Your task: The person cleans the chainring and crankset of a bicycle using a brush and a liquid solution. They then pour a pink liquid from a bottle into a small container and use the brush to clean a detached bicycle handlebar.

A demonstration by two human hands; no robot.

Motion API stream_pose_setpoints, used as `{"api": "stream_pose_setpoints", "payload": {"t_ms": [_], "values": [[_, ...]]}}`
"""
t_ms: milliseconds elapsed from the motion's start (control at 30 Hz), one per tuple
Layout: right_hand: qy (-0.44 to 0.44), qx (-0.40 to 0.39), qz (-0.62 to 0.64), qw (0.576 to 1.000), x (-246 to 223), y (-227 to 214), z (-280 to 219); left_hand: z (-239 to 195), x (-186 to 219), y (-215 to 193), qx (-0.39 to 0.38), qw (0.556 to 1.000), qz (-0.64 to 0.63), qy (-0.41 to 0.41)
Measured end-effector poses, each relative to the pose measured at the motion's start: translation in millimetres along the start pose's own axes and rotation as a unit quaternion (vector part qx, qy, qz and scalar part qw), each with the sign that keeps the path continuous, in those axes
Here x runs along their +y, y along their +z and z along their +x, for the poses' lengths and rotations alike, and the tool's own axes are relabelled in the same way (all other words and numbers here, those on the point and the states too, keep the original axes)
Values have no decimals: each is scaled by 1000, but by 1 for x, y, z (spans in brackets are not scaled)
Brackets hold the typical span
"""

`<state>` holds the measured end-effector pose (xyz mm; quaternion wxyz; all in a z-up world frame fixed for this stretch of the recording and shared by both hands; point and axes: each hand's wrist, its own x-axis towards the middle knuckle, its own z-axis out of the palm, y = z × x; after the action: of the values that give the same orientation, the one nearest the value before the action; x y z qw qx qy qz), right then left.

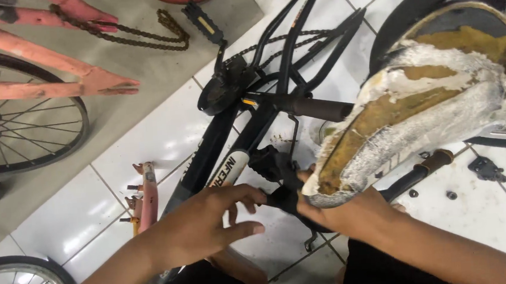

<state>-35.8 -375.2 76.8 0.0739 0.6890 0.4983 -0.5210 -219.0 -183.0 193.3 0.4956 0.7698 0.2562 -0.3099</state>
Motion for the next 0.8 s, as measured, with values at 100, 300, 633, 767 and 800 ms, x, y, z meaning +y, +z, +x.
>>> {"api": "stream_pose_setpoints", "payload": {"t_ms": [100,300,633,767,800], "values": [[-124,189,-72,972,-8,9,-32,-4,-1,3,-2,998,10,59],[-164,173,90,967,-58,-11,-67,-14,-6,8,81,978,-93,167],[-359,386,153,836,-104,-2,2,-25,-47,9,124,915,-357,141],[-306,524,88,790,-101,-27,50,-51,-54,-15,240,933,-159,216],[-215,574,94,784,-105,-35,58,-59,-57,-18,269,926,-144,221]]}}
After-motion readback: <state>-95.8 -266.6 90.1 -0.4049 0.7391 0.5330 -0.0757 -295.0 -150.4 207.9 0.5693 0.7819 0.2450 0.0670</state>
